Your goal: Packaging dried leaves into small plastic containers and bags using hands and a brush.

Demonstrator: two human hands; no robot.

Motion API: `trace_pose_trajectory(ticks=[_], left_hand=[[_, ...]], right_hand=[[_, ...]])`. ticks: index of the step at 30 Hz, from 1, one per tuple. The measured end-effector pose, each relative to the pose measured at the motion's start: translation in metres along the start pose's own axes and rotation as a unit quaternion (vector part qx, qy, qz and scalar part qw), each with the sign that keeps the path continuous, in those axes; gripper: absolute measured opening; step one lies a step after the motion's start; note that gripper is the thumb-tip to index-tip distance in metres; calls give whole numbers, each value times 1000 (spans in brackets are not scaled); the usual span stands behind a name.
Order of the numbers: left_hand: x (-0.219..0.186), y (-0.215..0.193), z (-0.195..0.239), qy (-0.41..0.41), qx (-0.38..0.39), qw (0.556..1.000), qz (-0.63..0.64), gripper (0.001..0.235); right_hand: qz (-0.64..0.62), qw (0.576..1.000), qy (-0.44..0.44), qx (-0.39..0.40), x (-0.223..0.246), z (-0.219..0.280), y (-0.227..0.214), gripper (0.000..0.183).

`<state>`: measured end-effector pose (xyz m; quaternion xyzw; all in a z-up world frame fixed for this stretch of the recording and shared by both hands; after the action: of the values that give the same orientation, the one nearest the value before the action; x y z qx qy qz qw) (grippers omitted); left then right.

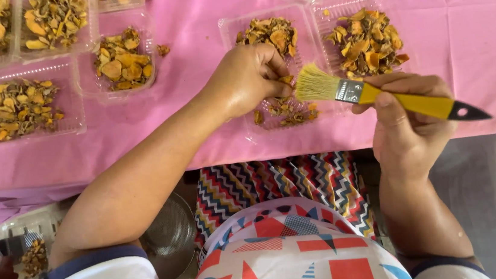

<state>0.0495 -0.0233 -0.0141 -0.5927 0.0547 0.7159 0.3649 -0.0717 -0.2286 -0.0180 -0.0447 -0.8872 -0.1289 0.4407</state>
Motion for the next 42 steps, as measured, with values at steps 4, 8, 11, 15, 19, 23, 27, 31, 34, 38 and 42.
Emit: trace_pose_trajectory(ticks=[4,8,11,15,19,23,27,31,34,38,42], left_hand=[[-4,-1,2,-7,6,1000,12,23],[12,-9,-2,-8,-2,995,100,17],[24,-6,-10,-8,5,982,191,17],[32,4,-18,14,36,961,275,15],[37,4,-16,-16,25,956,292,18],[34,0,-21,18,20,948,316,19],[28,-15,-18,4,-16,940,340,20],[34,-4,-23,7,3,938,347,20],[27,2,-20,48,35,929,364,17],[29,-1,-14,38,40,949,311,17],[27,-5,-7,39,47,948,311,16]], right_hand=[[-46,998,30,34,-12,-3,9,15],[0,1000,5,-8,-7,0,4,17],[33,999,-29,2,9,4,19,20],[86,995,-48,-6,1,6,17,26],[66,996,-64,-23,2,-1,6,26],[-2,999,-44,-7,-3,7,10,21],[-1,1000,3,29,7,11,19,16],[15,999,-32,40,9,3,25,17],[60,996,-71,-2,10,-2,12,23],[56,997,-51,-13,8,2,9,20],[67,996,-50,-30,1,-2,-1,22]])
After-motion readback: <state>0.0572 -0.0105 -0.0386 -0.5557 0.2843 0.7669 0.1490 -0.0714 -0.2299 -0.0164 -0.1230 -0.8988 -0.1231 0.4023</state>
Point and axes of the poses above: each hand's wrist, its own z-axis away from the middle knuckle, its own y-axis out of the palm, x = y × z, the point moved 7 cm from there along -z, towards the middle knuckle, and after that the axes turned 3 degrees about x, right-handed, at the moved point
